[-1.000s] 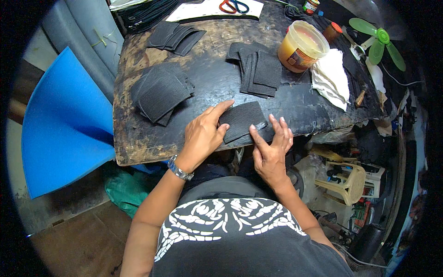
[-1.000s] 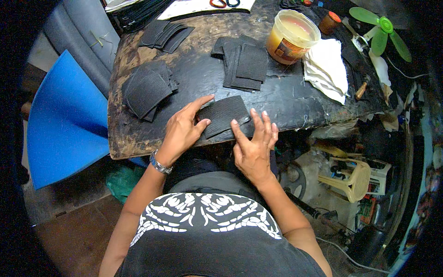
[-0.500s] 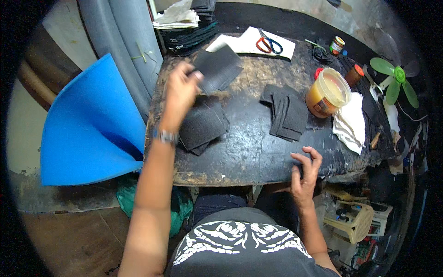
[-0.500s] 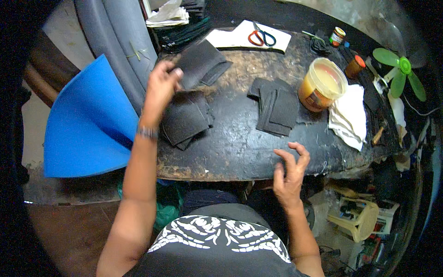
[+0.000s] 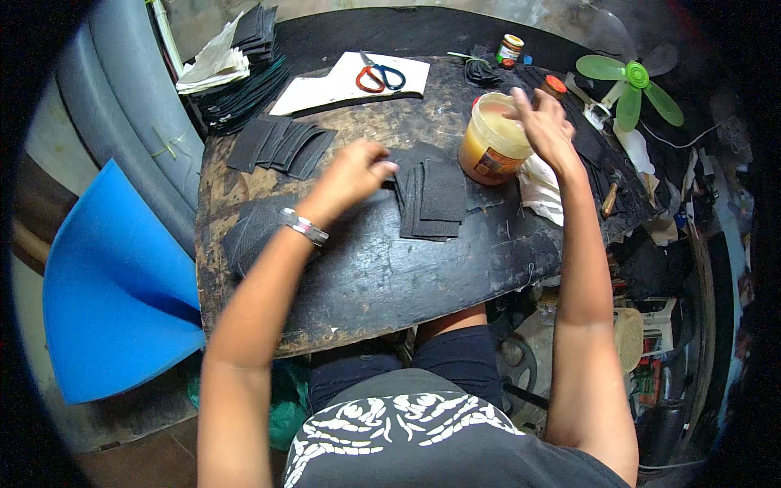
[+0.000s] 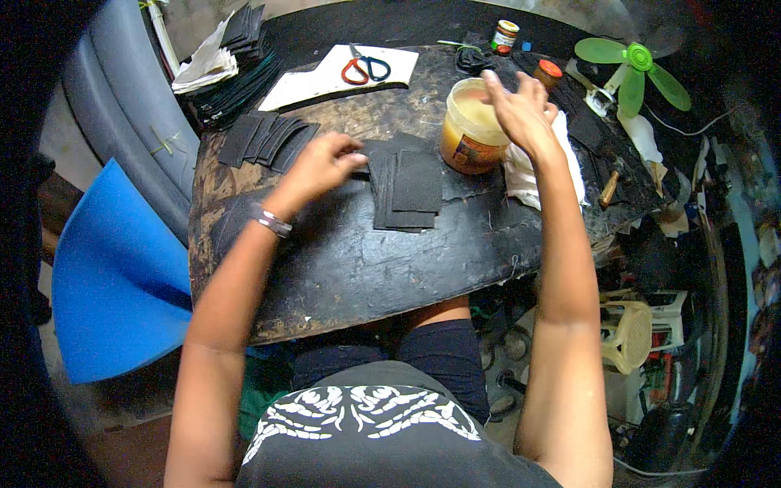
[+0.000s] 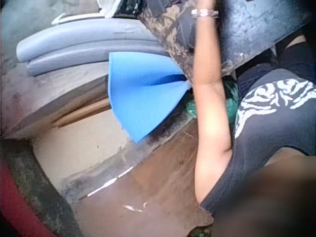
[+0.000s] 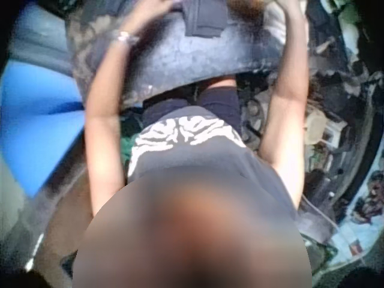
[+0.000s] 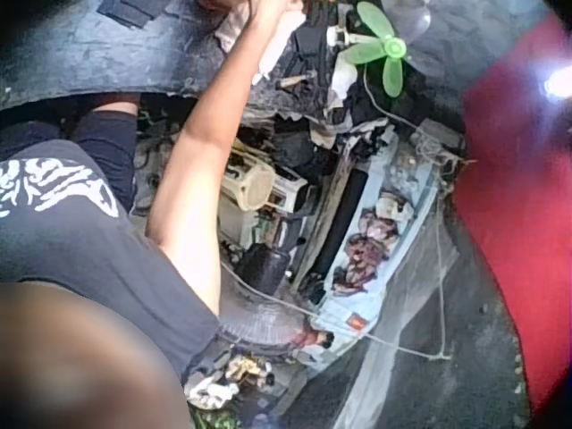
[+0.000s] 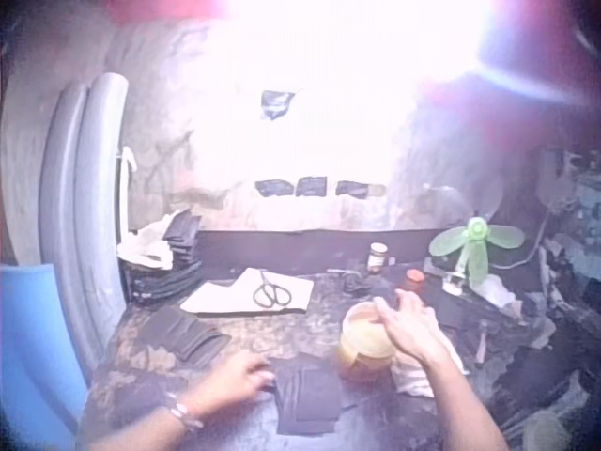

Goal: The person repeatedly picks up small black fabric pieces, applies a yellow paste from a container using a cloth, and places them on a workbench. Later, the person handles a stack of white fabric pieces, applying the same paste to them and stacking them on the table.

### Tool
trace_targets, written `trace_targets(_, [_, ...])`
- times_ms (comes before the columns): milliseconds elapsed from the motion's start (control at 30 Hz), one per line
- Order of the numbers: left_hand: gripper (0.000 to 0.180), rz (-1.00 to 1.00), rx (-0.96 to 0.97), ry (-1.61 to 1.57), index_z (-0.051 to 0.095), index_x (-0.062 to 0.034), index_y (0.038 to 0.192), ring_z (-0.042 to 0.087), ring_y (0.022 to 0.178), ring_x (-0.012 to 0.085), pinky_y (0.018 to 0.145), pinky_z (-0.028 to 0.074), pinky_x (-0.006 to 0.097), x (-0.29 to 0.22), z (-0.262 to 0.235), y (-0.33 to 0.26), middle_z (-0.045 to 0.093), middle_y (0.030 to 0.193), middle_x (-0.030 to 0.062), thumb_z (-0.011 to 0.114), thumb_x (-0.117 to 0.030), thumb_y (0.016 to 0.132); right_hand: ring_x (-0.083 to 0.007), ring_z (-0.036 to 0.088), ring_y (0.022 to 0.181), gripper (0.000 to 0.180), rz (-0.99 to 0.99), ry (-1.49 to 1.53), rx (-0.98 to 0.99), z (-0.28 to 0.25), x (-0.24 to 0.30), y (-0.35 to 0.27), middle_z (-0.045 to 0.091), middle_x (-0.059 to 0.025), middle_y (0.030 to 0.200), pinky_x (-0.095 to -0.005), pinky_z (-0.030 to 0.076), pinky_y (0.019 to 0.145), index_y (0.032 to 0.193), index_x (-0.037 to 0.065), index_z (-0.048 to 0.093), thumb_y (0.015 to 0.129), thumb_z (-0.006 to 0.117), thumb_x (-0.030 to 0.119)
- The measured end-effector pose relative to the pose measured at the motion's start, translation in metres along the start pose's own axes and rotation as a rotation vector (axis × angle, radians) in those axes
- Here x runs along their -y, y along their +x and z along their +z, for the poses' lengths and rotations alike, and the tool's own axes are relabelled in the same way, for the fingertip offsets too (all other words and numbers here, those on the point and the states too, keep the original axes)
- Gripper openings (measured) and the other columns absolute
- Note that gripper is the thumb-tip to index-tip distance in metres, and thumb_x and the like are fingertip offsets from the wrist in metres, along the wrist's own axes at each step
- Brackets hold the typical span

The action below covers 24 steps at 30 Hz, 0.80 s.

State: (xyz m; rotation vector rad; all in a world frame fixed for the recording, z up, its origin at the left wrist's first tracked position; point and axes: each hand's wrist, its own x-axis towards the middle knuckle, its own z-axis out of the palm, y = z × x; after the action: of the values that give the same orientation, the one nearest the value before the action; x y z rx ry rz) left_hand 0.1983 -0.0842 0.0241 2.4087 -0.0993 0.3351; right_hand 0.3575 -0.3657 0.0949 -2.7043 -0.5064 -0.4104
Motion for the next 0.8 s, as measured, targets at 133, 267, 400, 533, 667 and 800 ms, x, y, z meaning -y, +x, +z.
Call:
trace_targets(133, [0.054,0.300,-0.070,0.204,0.048,-0.0117,0.138,0.046,0.128,0.0295,0.101,0.038,0.047,-0.030,0.042,0.007,0.051,0.136,0.0134,0.064,-0.020,0.088,-0.0350,0.023,0.142,0.081,-0.068,-0.160,0.220,0.001,0.015,0.028,0.031,-0.0153,0.153,-0.0628,0.012,0.109,0.104,0.017,0.076,0.092,0.016,0.071])
trace_targets(267, [0.066,0.213,0.318,0.184,0.040,-0.0182,0.145,0.041,0.133,0.0280,0.104,0.034,0.049,-0.024,0.038,0.006,0.045,0.144,0.0090,0.061,-0.008,0.083,-0.0343,0.027,0.140,0.077,-0.179,-0.041,-0.073,-0.023,0.017,0.000,0.036,-0.0197,0.148,-0.0595,0.015,0.110,0.097,0.010,0.076,0.096,0.021,0.064])
trace_targets(400, [0.075,0.309,0.379,0.125,0.048,-0.0202,0.141,0.041,0.134,0.0264,0.107,0.030,0.047,-0.009,0.025,-0.020,0.047,0.144,0.0062,0.050,0.007,0.071,-0.0361,0.049,0.116,0.045,-0.301,-0.197,-0.154,-0.034,0.016,-0.058,0.053,-0.0208,0.123,-0.0542,0.033,0.099,0.112,0.011,0.069,0.096,0.047,0.047])
trace_targets(533, [0.058,0.338,0.174,0.083,0.057,-0.0206,0.133,0.045,0.129,0.0280,0.105,0.032,0.046,-0.016,0.025,-0.051,0.052,0.137,0.0079,0.054,0.001,0.080,-0.0321,0.055,0.097,0.025,-0.359,-0.060,-0.125,-0.025,0.019,-0.124,0.056,-0.0139,0.100,-0.0465,0.042,0.084,0.098,0.007,0.069,0.087,0.066,0.029])
trace_targets(667, [0.045,0.019,-0.234,0.140,0.059,-0.0051,0.124,0.054,0.103,0.0311,0.094,0.041,0.039,-0.050,0.051,-0.089,0.056,0.110,0.0154,0.069,-0.021,0.084,-0.0290,0.059,0.095,0.029,-0.244,0.611,0.208,-0.004,0.025,-0.174,0.056,-0.0147,0.100,-0.0369,0.047,0.085,0.117,0.004,0.064,0.089,0.061,0.011])
trace_targets(800, [0.041,0.102,-0.042,0.099,0.059,-0.0080,0.119,0.050,0.107,0.0312,0.091,0.041,0.040,-0.059,0.054,-0.108,0.051,0.110,0.0139,0.070,-0.016,0.080,-0.0187,0.057,0.093,0.040,-0.072,0.852,0.224,0.019,0.031,-0.206,0.058,-0.0096,0.100,-0.0289,0.046,0.086,0.131,0.005,0.056,0.091,0.058,0.005])
